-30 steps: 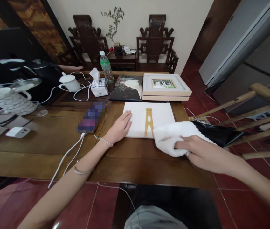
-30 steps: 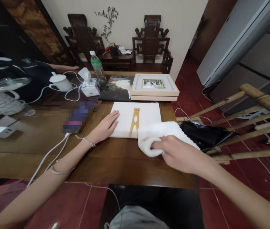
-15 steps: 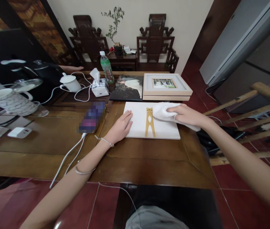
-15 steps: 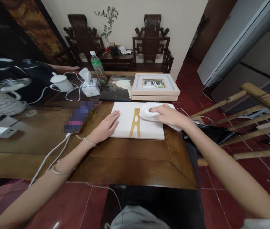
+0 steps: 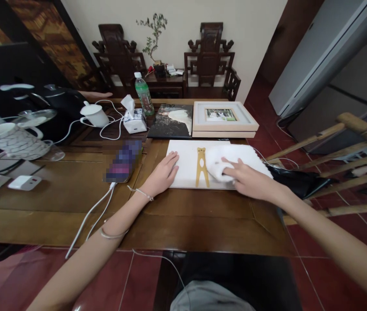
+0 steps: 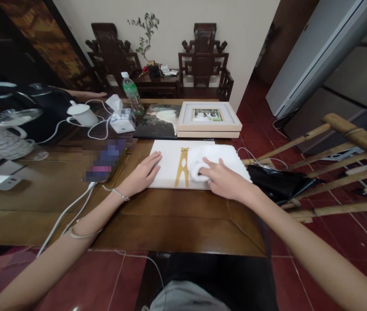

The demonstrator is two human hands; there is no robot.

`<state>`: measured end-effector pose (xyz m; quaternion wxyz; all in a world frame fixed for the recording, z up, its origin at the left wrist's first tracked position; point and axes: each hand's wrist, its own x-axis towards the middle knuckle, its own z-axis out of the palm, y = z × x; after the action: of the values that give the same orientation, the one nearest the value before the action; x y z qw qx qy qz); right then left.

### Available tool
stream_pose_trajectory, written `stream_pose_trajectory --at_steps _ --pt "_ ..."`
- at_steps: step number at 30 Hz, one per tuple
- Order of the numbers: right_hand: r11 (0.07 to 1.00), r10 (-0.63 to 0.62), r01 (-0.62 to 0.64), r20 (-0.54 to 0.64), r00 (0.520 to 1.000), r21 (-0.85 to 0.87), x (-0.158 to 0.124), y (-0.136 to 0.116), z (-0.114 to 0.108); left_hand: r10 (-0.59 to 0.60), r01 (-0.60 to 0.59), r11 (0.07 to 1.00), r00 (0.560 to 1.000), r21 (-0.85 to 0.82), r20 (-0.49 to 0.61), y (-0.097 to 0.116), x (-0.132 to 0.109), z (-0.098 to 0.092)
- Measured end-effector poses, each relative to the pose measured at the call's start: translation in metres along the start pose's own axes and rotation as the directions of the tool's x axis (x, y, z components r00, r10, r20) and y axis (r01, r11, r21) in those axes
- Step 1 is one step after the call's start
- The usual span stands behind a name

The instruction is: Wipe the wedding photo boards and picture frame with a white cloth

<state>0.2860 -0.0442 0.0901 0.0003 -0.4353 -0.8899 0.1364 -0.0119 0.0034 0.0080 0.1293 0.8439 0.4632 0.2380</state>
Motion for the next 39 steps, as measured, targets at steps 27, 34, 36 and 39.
stream_pose_trajectory --at_steps 27,34,36,39 --pt "0.999 0.051 -0.049 -0.101 0.994 0.024 0.079 -0.015 0.002 0.02 -0.02 1.0 1.0 -0.003 -0.017 -0.003 0.0 0.001" --pt "0.992 -0.111 0.114 0.06 0.992 -0.056 0.021 -0.074 0.022 0.028 -0.028 0.999 0.999 -0.017 -0.024 -0.004 0.001 0.002" --pt "0.986 -0.158 0.163 0.104 0.982 -0.044 0.006 -0.084 0.021 0.026 -0.026 1.0 0.999 -0.008 -0.023 -0.004 0.001 0.003" --pt "0.98 -0.193 0.198 0.13 0.973 -0.024 -0.003 -0.088 0.016 0.024 -0.024 1.0 1.0 0.001 -0.02 -0.005 0.001 0.003"
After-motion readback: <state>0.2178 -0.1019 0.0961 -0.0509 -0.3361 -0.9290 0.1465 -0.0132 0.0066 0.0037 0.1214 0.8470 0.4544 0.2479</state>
